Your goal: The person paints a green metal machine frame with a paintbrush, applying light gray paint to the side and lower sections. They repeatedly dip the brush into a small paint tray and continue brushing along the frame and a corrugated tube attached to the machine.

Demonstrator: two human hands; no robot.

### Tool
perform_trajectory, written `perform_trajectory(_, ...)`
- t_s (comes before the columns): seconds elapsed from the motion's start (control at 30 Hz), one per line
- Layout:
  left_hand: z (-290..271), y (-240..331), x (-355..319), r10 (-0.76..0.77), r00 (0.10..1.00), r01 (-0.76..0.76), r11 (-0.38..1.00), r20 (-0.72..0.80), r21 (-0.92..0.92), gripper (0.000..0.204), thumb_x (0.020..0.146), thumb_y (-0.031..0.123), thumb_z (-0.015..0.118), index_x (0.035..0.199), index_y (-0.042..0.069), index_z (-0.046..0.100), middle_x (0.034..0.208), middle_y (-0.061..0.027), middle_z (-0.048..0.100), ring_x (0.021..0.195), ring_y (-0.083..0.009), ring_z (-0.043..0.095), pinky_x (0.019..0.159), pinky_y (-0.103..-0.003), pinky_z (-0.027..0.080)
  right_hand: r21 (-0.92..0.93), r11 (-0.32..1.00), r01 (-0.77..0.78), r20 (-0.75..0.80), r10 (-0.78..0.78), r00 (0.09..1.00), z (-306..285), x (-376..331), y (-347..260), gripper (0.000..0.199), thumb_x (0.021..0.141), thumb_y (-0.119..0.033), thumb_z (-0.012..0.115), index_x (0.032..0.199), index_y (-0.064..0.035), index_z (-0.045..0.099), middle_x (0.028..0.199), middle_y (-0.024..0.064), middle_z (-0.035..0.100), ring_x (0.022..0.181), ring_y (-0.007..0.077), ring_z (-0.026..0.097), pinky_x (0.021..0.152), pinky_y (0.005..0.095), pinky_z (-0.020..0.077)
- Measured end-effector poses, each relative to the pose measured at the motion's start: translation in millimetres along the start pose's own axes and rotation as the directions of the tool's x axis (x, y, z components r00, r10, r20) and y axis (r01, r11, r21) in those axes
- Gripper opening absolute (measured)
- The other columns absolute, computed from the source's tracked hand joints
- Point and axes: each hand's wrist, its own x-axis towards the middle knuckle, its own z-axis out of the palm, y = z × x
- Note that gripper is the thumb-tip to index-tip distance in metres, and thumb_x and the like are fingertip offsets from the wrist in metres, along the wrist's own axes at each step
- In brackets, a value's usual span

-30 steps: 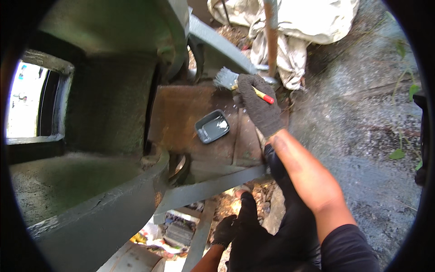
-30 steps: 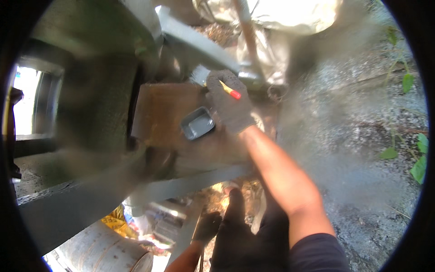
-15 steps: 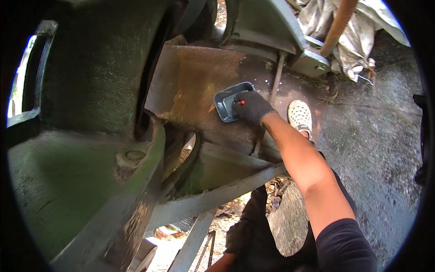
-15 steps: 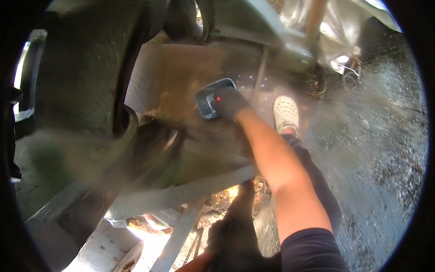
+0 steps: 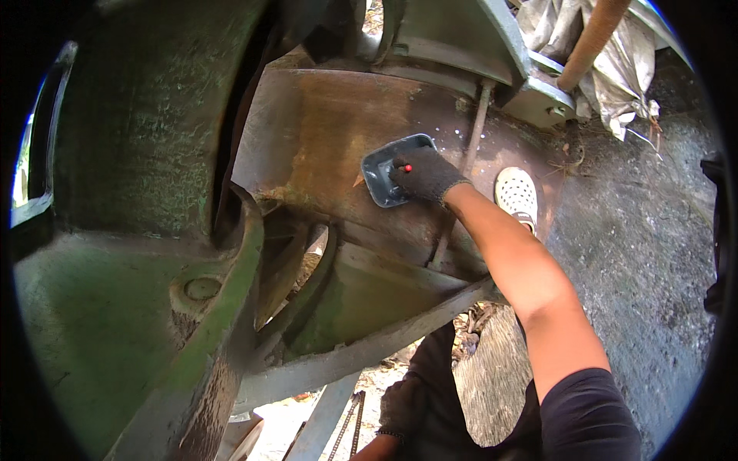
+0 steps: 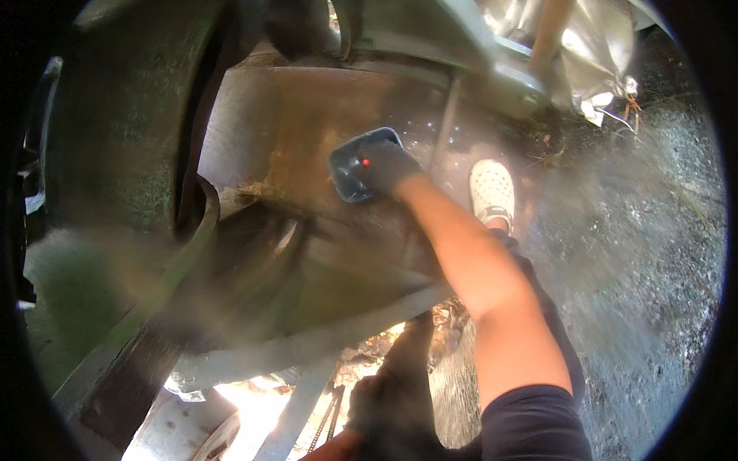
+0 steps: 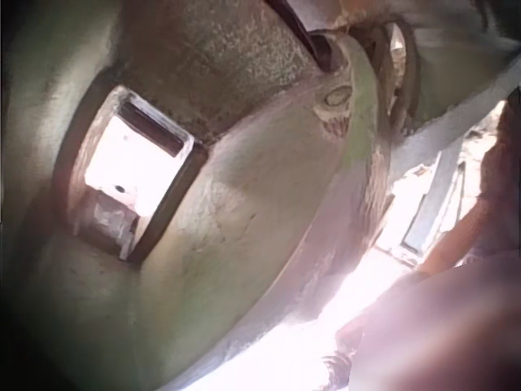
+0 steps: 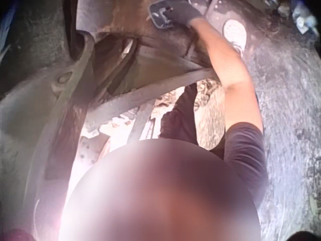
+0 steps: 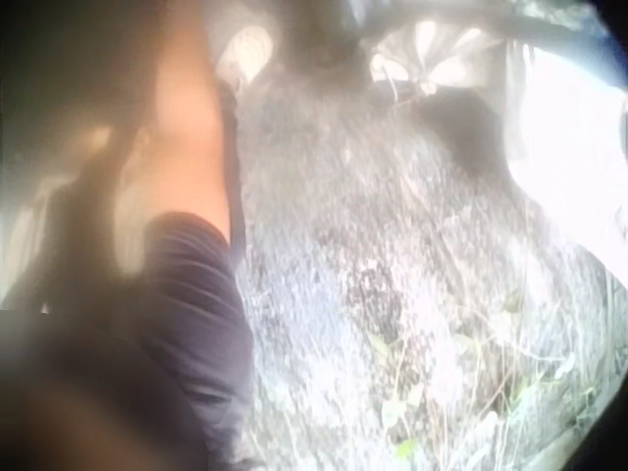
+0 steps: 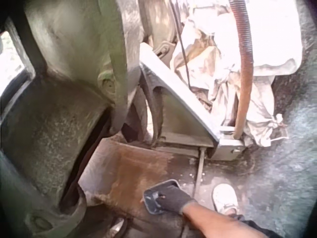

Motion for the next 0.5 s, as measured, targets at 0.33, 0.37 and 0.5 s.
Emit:
perform_trajectory(0.33,-14,5,0,0.076,0.995,-0.077,0.997,0.058,0.021,0.033,0.095,0.035,0.067,0.122,0.016,0.070,0.115,-0.0213,0.072,0.107,-0.0423,0.068,0.091,-0.056,0.055,0.840,0.413,-0.352,0.119,0.492,0.862,-53,-77,16,0.035,0.098,-0.033,0.068,0.112,-0.0014,0.071,0.099,0.0089,0.075,0.095,0.0214,0.072,0.083,0.0378,0.0567)
perform_trajectory(0.37,-21,8,-1,0.033,0.988,-0.044,0.996,0.151,0.072,0.034,0.095,0.033,0.067,0.124,0.017,0.070,0.118,-0.0212,0.072,0.109,-0.0420,0.068,0.092,-0.056,0.055,0.908,0.198,-0.368,0.218,0.529,0.821,-46,-84,22,0.034,0.097,-0.032,0.069,0.113,-0.0014,0.071,0.101,0.0091,0.076,0.096,0.0220,0.072,0.084,0.0380,0.0566)
perform_trajectory(0.5,-87,48,-38,0.381,0.914,-0.394,0.915,-0.138,-0.084,0.039,0.094,0.025,0.070,0.131,0.013,0.068,0.124,-0.0190,0.071,0.113,-0.0413,0.067,0.097,-0.053,0.054,0.985,0.118,-0.128,0.053,0.499,0.865,-8,-102,40,0.032,0.099,-0.029,0.070,0.115,-0.0020,0.067,0.098,0.0118,0.074,0.083,0.0231,0.072,0.076,0.0360,0.0575)
